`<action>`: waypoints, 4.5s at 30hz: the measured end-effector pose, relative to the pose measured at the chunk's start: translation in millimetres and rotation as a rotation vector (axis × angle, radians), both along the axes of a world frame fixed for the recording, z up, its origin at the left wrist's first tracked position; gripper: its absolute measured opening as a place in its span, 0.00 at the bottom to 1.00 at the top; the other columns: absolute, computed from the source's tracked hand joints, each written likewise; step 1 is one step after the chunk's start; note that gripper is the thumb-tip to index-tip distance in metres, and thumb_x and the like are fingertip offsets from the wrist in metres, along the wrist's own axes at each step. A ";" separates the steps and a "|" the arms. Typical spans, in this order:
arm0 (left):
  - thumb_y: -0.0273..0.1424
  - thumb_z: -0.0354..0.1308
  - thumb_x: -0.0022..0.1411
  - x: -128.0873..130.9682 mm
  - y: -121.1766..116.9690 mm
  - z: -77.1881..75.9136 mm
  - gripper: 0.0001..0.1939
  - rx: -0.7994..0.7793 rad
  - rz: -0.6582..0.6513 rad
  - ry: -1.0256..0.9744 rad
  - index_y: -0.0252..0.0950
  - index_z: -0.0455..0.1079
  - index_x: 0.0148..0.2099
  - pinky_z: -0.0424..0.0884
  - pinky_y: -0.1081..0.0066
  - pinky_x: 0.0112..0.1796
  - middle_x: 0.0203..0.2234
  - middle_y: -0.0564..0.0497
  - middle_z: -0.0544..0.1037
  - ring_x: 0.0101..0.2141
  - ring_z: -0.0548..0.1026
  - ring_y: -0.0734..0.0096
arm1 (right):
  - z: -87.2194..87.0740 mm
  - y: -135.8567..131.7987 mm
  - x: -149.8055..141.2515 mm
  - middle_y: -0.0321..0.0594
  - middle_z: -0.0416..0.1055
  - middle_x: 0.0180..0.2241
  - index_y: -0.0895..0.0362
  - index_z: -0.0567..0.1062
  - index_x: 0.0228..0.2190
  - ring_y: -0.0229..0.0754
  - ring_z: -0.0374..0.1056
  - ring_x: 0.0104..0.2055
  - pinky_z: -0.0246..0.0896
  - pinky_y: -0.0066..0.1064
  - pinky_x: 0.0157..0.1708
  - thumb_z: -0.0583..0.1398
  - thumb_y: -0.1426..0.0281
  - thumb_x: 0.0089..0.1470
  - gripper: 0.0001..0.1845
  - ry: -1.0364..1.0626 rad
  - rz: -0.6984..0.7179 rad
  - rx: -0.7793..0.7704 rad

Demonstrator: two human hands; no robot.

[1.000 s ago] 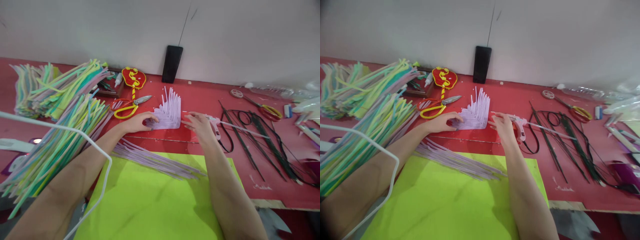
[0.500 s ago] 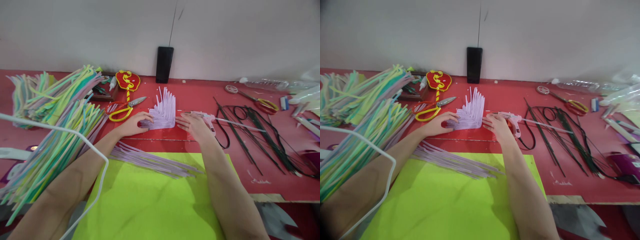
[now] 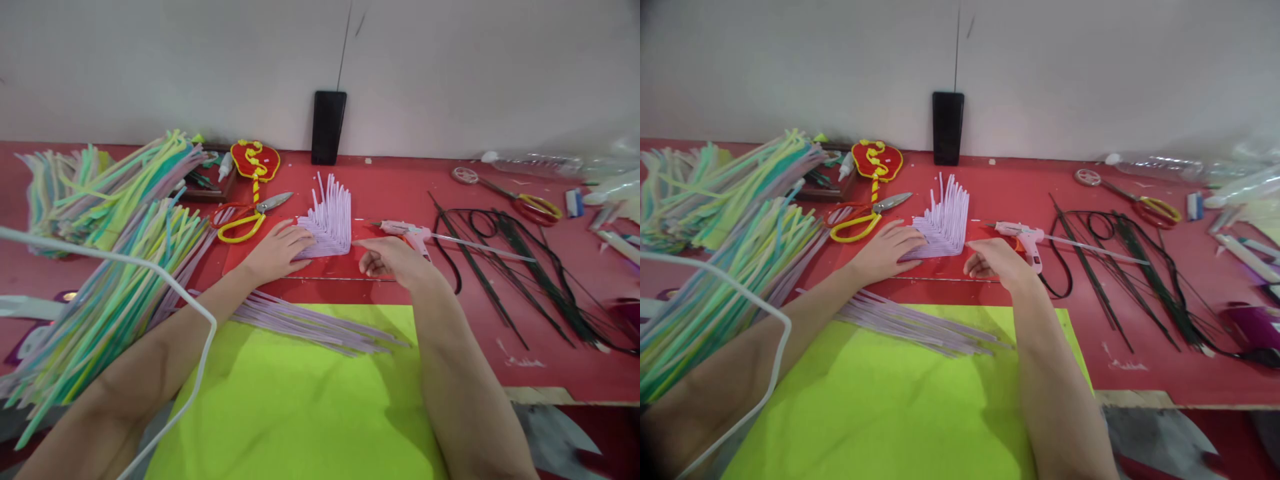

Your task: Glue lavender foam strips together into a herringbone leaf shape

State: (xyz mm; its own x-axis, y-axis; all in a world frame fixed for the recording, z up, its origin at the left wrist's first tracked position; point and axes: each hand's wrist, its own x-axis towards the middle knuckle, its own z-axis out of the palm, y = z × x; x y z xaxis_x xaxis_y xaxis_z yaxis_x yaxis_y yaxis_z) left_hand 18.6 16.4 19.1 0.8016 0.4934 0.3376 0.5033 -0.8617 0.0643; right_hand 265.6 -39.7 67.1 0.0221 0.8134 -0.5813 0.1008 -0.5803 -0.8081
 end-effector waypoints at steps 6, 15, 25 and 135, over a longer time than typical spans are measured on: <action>0.38 0.56 0.61 -0.7 2.9 -3.2 0.24 -0.052 0.048 0.007 0.35 0.62 0.58 0.47 0.54 0.62 0.54 0.45 0.69 0.56 0.65 0.60 | -3.5 1.0 16.7 0.33 0.65 0.14 0.57 0.75 0.34 0.31 0.56 0.16 0.50 0.24 0.17 0.60 0.63 0.50 0.12 0.220 0.047 -0.026; 0.39 0.55 0.61 1.0 0.0 0.2 0.22 -0.049 0.085 -0.020 0.37 0.63 0.56 0.45 0.55 0.63 0.53 0.46 0.70 0.55 0.66 0.62 | -16.5 7.8 25.0 0.31 0.61 0.15 0.60 0.76 0.34 0.29 0.51 0.16 0.47 0.22 0.15 0.60 0.64 0.51 0.13 0.399 0.072 -0.033; 0.36 0.56 0.61 0.2 0.1 2.2 0.19 -0.039 0.041 -0.039 0.37 0.65 0.53 0.45 0.53 0.62 0.51 0.46 0.72 0.53 0.69 0.62 | -17.4 9.7 13.2 0.31 0.60 0.12 0.56 0.73 0.27 0.31 0.49 0.15 0.44 0.25 0.15 0.58 0.66 0.49 0.07 0.284 0.014 -0.021; 0.35 0.53 0.61 20.4 -25.5 2.2 0.11 -0.465 0.353 -0.519 0.36 0.70 0.29 0.61 0.75 0.28 0.19 0.56 0.73 0.22 0.69 0.76 | -42.7 5.6 -55.0 0.39 0.77 0.31 0.58 0.73 0.31 0.39 0.75 0.30 0.74 0.32 0.35 0.63 0.71 0.49 0.05 0.417 -0.275 0.320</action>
